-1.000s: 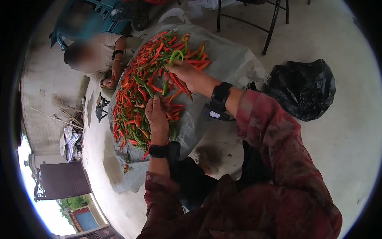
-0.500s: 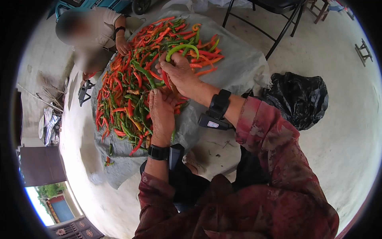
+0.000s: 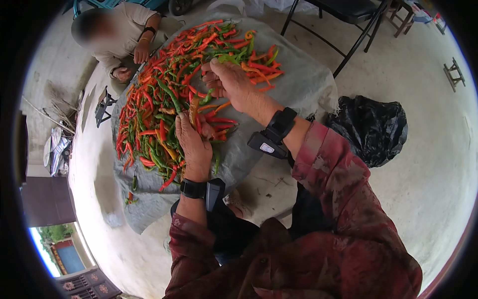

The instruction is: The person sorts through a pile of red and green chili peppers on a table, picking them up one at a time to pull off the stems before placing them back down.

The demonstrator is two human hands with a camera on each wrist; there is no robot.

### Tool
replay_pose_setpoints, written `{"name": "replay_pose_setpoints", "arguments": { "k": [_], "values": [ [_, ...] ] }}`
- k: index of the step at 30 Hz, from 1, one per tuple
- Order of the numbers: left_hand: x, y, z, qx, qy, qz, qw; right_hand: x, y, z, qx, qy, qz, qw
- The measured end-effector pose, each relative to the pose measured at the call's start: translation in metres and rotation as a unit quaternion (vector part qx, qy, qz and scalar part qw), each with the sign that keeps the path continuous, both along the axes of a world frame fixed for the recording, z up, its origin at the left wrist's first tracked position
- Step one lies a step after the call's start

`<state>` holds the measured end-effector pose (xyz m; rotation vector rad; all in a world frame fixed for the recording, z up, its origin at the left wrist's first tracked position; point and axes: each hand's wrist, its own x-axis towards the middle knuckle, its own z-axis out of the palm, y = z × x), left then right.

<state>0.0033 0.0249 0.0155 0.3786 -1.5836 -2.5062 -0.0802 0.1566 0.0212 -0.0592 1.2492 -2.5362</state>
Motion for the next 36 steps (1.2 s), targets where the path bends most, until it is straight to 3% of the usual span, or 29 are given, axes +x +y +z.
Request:
{"name": "replay_pose_setpoints", "arguments": {
  "k": [2, 4, 5, 6, 7, 8, 10, 11, 13, 14, 15, 16, 17, 19, 24, 29, 36],
  "values": [
    [0.0, -0.002, 0.006, -0.011, 0.013, 0.023, 1.0, 0.001, 0.008, 0.003, 0.039, 0.015, -0.011, 0.999],
    [-0.001, -0.004, 0.008, -0.01, 0.02, 0.025, 0.999, -0.001, 0.011, 0.003, 0.281, 0.017, 0.045, 0.958],
    [-0.001, -0.005, 0.009, -0.009, 0.025, 0.023, 0.999, -0.004, 0.012, -0.005, 0.281, 0.017, 0.047, 0.958],
    [-0.001, -0.007, 0.01, -0.009, 0.023, 0.025, 0.999, -0.009, 0.011, -0.021, 0.476, 0.15, 0.032, 0.866],
    [-0.001, -0.009, 0.011, -0.029, 0.024, 0.017, 0.999, -0.008, 0.013, -0.027, 0.641, 0.272, 0.016, 0.718],
    [0.0, -0.01, 0.012, -0.049, 0.026, 0.008, 0.998, -0.005, 0.021, -0.033, 0.641, 0.271, 0.019, 0.718],
    [0.0, -0.01, 0.013, -0.059, 0.035, 0.01, 0.998, 0.004, 0.038, -0.025, 0.711, 0.344, -0.068, 0.61],
    [0.0, -0.01, 0.013, -0.071, 0.044, 0.011, 0.996, 0.004, 0.038, -0.02, 0.711, 0.345, -0.068, 0.609],
    [0.001, -0.01, 0.014, -0.09, 0.052, 0.008, 0.995, 0.005, 0.035, -0.006, 0.632, 0.408, -0.173, 0.635],
    [0.002, -0.01, 0.014, -0.111, 0.058, 0.003, 0.992, 0.007, 0.033, -0.001, 0.632, 0.409, -0.173, 0.635],
    [-0.001, -0.012, 0.007, -0.11, 0.056, 0.004, 0.992, 0.013, 0.026, 0.009, 0.509, 0.35, -0.008, 0.786],
    [-0.005, -0.016, -0.003, -0.173, 0.081, 0.024, 0.981, 0.019, 0.019, 0.013, 0.351, 0.266, 0.155, 0.885],
    [-0.008, -0.019, -0.012, -0.236, 0.106, 0.043, 0.965, 0.026, 0.012, 0.013, 0.35, 0.263, 0.154, 0.886],
    [-0.008, -0.014, -0.006, -0.224, 0.105, 0.052, 0.968, 0.034, -0.001, 0.015, 0.225, 0.139, 0.207, 0.942],
    [-0.01, -0.012, -0.008, -0.234, 0.121, 0.046, 0.964, 0.032, -0.011, -0.001, 0.128, 0.04, 0.139, 0.981],
    [-0.006, -0.007, 0.003, -0.104, 0.046, 0.009, 0.994, 0.026, -0.001, -0.003, 0.053, -0.039, 0.157, 0.985],
    [-0.007, -0.014, -0.003, -0.009, 0.086, 0.018, 0.996, -0.004, 0.03, 0.003, 0.019, -0.005, -0.042, 0.999]
  ]
}}
